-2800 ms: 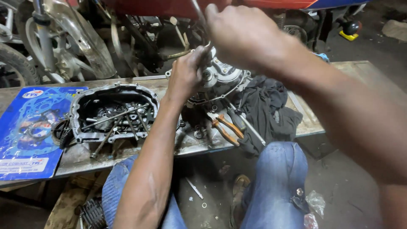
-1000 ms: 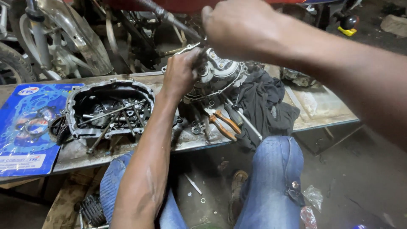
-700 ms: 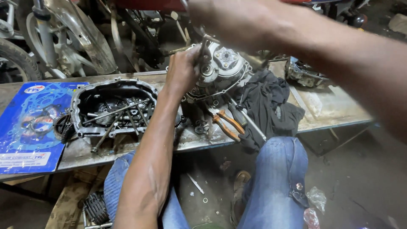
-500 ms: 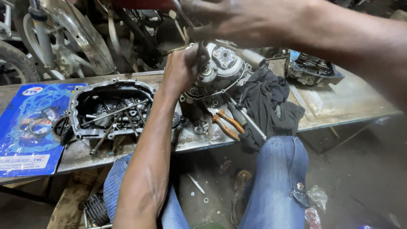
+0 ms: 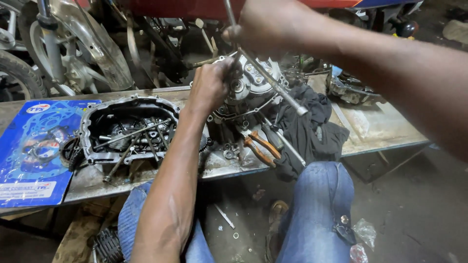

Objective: The person is performing maintenance on a motorcycle engine, using tools to adjust internal components before fitting the engine cover.

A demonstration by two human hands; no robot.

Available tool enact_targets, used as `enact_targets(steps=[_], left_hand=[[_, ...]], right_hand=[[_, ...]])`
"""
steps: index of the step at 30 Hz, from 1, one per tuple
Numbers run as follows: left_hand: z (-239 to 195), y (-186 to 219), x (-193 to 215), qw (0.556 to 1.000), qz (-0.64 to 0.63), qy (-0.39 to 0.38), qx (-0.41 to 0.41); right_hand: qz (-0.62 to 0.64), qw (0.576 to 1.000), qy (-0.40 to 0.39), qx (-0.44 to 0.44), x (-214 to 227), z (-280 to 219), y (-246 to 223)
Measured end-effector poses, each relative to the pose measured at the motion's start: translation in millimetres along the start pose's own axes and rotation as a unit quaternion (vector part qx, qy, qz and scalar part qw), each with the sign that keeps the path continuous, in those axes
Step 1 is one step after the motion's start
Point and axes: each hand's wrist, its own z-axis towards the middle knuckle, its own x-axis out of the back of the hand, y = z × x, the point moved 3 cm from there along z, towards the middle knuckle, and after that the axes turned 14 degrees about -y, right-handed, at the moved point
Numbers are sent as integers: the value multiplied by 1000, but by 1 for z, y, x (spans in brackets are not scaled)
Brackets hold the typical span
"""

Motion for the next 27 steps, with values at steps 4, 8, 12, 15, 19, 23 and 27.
enact_targets(steps=[4, 8, 12, 15, 19, 23, 27], left_hand=[[1, -7, -1, 992, 58, 56, -96], [-11, 9, 4, 983, 75, 59, -160], [1, -1, -1, 998, 33, 30, -35], [2, 8, -3, 999, 30, 23, -34], [9, 3, -9, 987, 87, 69, -114], [12, 7, -22, 968, 146, 91, -182], [12, 7, -30, 974, 109, 95, -175]], right_hand=[[-382, 809, 329, 302, -19, -5, 21], [-590, 638, 351, 348, -12, -14, 27], [-623, 631, 289, 360, -11, 0, 29], [-570, 720, 245, 313, -13, 15, 26], [-467, 853, 157, 171, -15, 23, 15], [-349, 903, 172, 182, -18, 27, 21], [-210, 966, 89, 124, -13, 10, 18]])
